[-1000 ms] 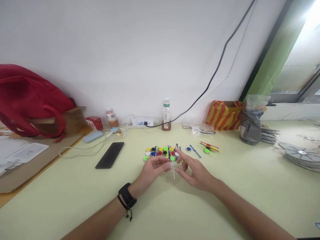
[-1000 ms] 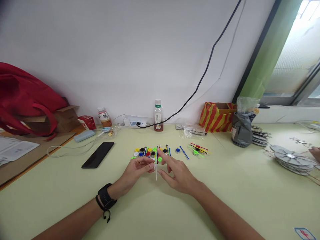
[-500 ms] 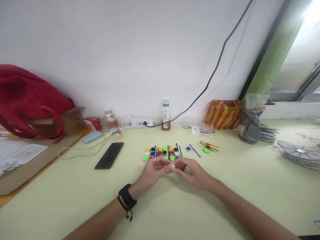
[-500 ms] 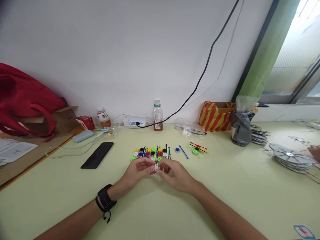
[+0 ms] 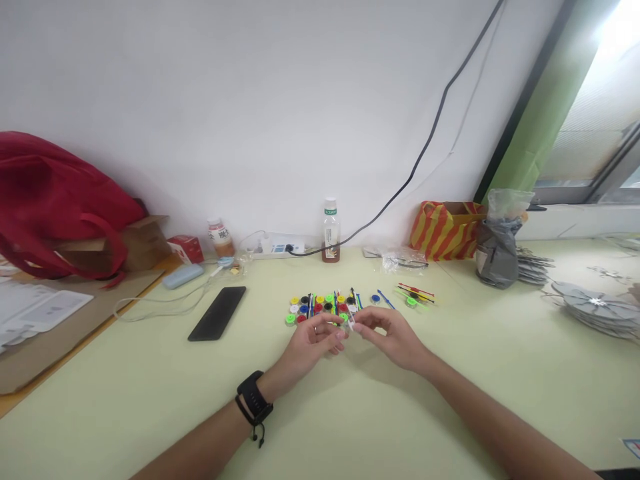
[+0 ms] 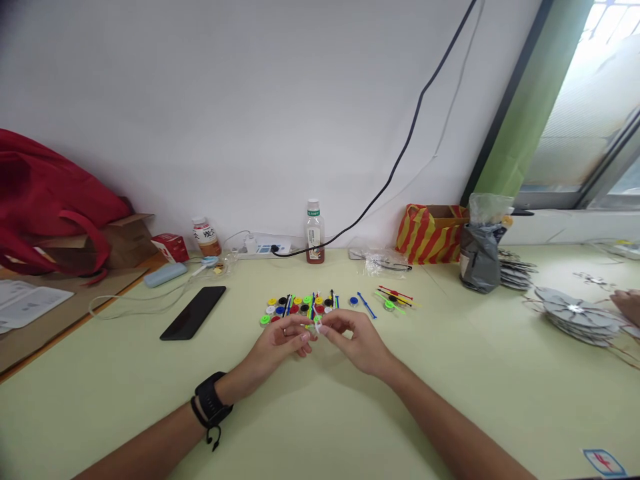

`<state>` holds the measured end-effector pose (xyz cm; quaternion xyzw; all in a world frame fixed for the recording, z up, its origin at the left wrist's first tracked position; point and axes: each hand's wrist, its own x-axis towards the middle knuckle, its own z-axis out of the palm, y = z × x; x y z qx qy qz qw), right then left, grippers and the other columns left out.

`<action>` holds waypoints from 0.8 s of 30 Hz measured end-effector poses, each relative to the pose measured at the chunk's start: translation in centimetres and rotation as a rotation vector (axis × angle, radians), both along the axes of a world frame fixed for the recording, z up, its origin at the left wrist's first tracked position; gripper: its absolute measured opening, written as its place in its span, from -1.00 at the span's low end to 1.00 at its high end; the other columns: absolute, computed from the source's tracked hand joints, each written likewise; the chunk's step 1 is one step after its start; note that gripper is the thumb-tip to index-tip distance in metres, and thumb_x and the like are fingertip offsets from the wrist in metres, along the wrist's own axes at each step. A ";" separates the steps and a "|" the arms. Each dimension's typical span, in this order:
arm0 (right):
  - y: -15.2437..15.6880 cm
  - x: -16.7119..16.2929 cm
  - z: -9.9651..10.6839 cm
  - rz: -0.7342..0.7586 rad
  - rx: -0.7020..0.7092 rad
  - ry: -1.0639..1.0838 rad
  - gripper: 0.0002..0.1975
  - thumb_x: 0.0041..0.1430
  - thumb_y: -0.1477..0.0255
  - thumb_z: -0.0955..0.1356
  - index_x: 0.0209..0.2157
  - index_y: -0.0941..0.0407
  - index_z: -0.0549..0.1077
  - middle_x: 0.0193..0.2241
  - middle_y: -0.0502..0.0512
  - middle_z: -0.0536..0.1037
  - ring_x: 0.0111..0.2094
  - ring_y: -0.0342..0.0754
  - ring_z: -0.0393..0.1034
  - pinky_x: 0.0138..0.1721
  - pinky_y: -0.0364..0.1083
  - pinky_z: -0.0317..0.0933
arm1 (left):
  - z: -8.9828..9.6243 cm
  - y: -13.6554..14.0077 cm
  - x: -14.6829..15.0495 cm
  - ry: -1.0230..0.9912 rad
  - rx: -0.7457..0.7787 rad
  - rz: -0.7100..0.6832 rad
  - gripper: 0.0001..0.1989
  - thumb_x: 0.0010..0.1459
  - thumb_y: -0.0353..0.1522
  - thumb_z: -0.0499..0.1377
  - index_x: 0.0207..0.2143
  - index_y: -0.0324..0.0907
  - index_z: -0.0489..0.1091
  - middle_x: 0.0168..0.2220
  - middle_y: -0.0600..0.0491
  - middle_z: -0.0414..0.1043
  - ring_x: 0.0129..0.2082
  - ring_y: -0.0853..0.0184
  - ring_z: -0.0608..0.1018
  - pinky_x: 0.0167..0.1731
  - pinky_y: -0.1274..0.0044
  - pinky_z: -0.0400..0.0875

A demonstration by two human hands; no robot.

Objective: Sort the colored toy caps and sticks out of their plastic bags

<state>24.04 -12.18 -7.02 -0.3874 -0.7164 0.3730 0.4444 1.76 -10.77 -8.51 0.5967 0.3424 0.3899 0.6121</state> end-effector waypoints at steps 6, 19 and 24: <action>1.9 5.7 2.3 -0.496 0.376 -0.046 -0.78 0.29 0.23 0.39 -0.23 0.10 0.58 -0.33 0.12 0.60 -0.38 -0.05 0.45 -0.34 -0.08 0.33 | -0.5 0.2 -0.1 0.073 -0.011 0.048 -0.63 0.13 -0.14 0.39 -0.13 -0.20 0.51 -0.30 0.00 0.51 -0.38 0.38 0.51 -0.37 0.55 0.40; 2.0 11.4 -3.0 -0.350 -0.020 -0.891 -0.76 0.21 0.53 0.26 -0.54 0.09 0.29 -0.50 0.10 0.48 -0.45 -0.03 0.35 -0.42 -0.10 0.08 | -0.4 -0.2 0.1 0.120 -0.008 0.029 -0.69 0.12 -0.16 0.39 -0.24 -0.21 0.53 -0.34 0.03 0.49 -0.39 0.40 0.48 -0.37 0.58 0.36; 3.6 11.1 -3.5 -0.408 0.023 -0.892 -0.77 0.22 0.57 0.24 -0.52 0.10 0.25 -0.44 0.14 0.48 -0.39 -0.02 0.35 -0.37 -0.10 0.06 | -0.4 -0.4 0.3 0.100 0.015 0.015 -0.68 0.09 -0.15 0.40 -0.28 -0.22 0.53 -0.35 0.02 0.49 -0.40 0.39 0.47 -0.38 0.57 0.36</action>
